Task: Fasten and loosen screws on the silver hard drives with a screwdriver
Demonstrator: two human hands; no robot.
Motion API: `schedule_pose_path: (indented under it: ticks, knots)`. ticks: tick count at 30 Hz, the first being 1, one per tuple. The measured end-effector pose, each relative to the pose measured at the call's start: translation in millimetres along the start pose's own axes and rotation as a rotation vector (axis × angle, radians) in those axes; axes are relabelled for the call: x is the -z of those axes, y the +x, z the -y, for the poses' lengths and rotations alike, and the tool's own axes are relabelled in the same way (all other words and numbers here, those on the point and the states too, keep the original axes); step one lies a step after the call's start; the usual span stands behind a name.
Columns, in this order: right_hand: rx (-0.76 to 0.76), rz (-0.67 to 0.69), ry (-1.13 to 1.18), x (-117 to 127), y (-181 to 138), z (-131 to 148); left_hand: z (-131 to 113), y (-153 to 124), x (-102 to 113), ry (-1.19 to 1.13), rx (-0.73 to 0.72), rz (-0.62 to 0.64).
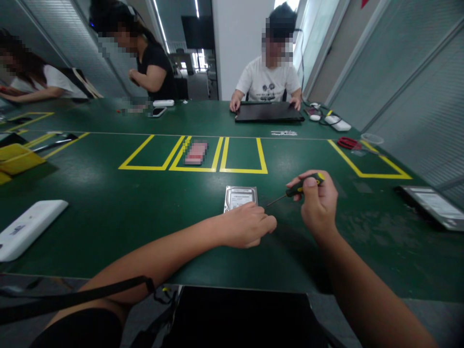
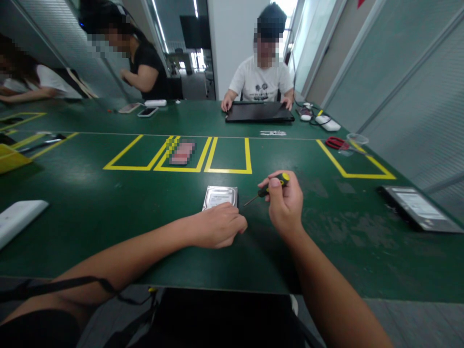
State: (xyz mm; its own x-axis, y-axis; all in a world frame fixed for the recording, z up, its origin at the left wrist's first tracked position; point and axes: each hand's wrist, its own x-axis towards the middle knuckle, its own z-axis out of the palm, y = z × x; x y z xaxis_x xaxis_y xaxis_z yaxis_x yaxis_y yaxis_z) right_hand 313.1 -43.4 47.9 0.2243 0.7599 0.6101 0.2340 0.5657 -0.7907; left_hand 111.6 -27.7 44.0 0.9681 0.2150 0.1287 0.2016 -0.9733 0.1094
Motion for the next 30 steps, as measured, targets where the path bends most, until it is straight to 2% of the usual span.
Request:
schedule_pose_path:
  ticks: [12,24,30]
  knots:
    - [0.016,0.002,-0.005,1,0,-2,1,-5,1,-0.072,0.035,0.002]
    - [0.018,0.011,0.045,-1,0,4,7,-20,-2,-0.100,0.058,-0.115]
    - [-0.017,0.138,0.055,-1,-7,10,16,-38,-2,-0.070,-0.044,-0.152]
